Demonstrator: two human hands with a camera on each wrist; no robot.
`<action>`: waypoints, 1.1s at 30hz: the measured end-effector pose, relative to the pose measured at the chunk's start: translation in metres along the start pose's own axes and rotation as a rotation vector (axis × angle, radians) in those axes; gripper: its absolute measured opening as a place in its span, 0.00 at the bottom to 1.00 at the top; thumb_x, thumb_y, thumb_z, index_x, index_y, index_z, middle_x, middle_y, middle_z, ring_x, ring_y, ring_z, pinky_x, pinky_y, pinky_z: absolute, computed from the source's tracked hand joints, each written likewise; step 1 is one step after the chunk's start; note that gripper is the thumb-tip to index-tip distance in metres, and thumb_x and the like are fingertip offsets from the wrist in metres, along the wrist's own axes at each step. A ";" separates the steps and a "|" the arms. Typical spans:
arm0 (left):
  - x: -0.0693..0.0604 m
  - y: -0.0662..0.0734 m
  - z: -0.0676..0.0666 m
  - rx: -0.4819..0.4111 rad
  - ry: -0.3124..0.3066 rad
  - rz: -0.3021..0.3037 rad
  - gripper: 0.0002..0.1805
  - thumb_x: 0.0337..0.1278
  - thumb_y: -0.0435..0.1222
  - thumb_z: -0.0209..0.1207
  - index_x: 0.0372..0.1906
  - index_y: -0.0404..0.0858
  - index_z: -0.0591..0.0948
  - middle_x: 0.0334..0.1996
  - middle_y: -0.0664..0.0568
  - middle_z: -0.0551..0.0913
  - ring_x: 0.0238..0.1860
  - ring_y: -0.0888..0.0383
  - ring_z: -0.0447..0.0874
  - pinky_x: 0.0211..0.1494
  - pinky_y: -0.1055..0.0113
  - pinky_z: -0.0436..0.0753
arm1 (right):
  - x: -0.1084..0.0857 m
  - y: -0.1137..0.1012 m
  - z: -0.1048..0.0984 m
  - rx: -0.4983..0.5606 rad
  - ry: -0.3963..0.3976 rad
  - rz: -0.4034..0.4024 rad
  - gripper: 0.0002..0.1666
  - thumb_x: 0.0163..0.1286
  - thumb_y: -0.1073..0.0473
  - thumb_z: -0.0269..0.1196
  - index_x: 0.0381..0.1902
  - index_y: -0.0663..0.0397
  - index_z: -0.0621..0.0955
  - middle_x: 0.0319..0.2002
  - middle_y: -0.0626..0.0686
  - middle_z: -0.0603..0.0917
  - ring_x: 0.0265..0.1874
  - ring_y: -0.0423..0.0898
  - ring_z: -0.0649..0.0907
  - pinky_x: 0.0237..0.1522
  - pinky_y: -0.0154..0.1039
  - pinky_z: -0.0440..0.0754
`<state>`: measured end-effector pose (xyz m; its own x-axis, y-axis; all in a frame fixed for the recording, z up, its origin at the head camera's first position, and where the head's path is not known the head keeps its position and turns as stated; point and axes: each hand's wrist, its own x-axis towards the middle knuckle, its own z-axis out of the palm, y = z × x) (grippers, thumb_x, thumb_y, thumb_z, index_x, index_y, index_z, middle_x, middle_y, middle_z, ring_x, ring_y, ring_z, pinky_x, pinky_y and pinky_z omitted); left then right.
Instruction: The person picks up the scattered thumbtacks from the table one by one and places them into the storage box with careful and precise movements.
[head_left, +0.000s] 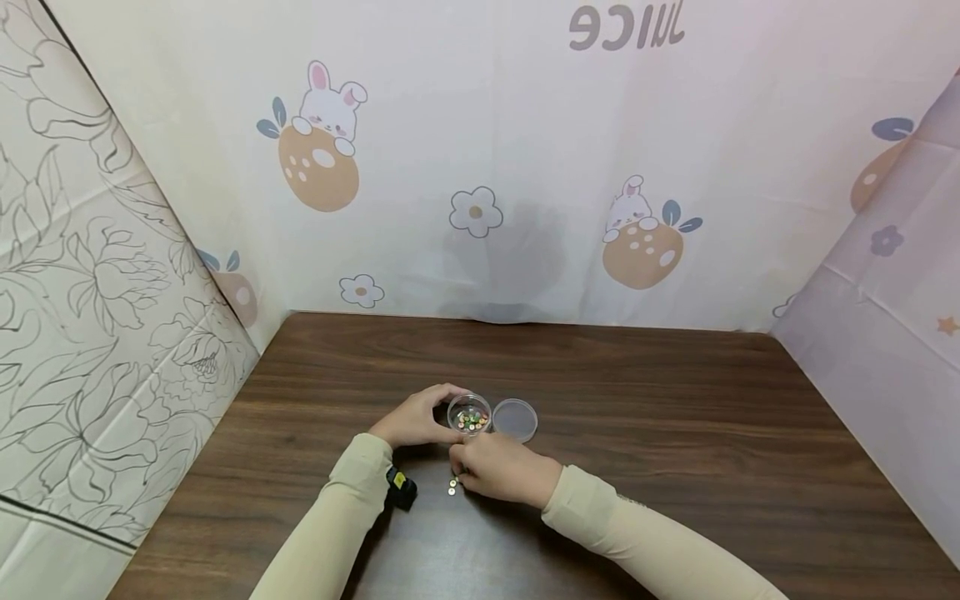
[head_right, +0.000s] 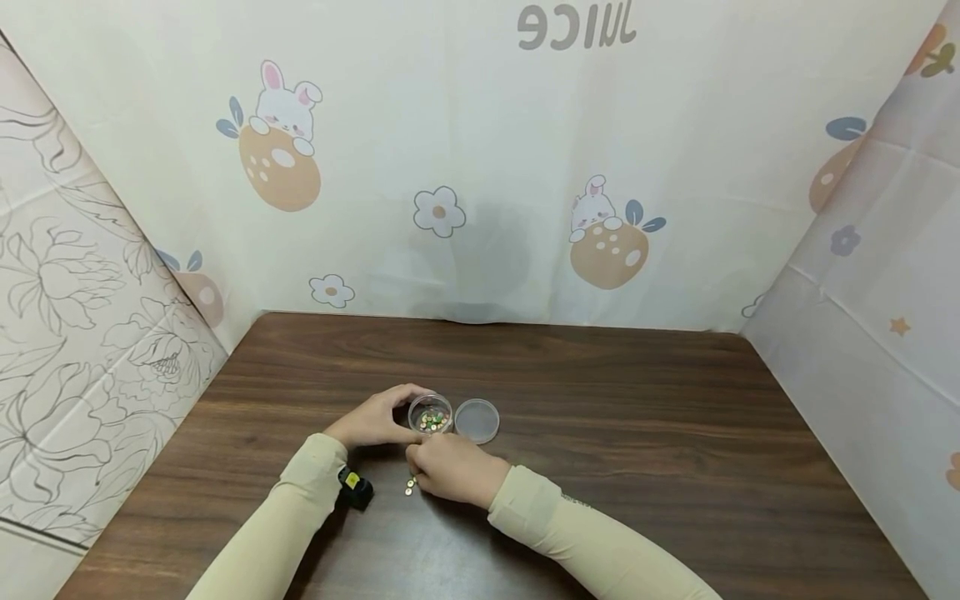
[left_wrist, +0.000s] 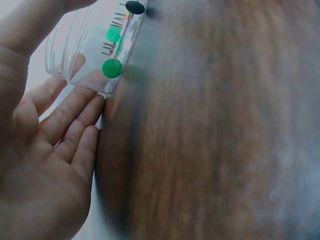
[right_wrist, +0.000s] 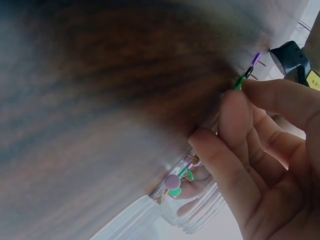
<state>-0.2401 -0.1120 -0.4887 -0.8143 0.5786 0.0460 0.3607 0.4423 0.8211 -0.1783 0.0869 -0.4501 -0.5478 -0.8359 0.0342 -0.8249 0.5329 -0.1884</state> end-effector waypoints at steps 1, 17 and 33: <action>0.000 0.000 0.000 -0.001 -0.001 0.000 0.35 0.53 0.41 0.75 0.67 0.46 0.75 0.57 0.54 0.78 0.58 0.55 0.76 0.61 0.53 0.73 | 0.000 0.000 0.000 0.001 -0.002 0.000 0.05 0.63 0.63 0.69 0.30 0.47 0.83 0.28 0.39 0.81 0.23 0.29 0.75 0.26 0.25 0.73; 0.000 0.002 -0.001 -0.004 -0.001 0.007 0.36 0.52 0.42 0.75 0.66 0.45 0.75 0.58 0.52 0.78 0.58 0.54 0.76 0.61 0.53 0.73 | -0.002 -0.001 0.001 0.020 -0.006 0.001 0.08 0.63 0.59 0.70 0.27 0.46 0.80 0.22 0.37 0.75 0.19 0.29 0.70 0.23 0.26 0.70; 0.001 -0.001 0.001 0.017 0.015 0.006 0.37 0.49 0.44 0.77 0.66 0.48 0.76 0.55 0.58 0.79 0.55 0.60 0.77 0.59 0.58 0.75 | -0.004 0.000 0.000 0.029 0.031 -0.037 0.11 0.66 0.63 0.67 0.26 0.48 0.79 0.23 0.39 0.76 0.20 0.29 0.71 0.24 0.25 0.70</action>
<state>-0.2412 -0.1114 -0.4901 -0.8188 0.5710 0.0600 0.3736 0.4505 0.8109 -0.1765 0.0900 -0.4504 -0.5215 -0.8503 0.0716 -0.8405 0.4974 -0.2147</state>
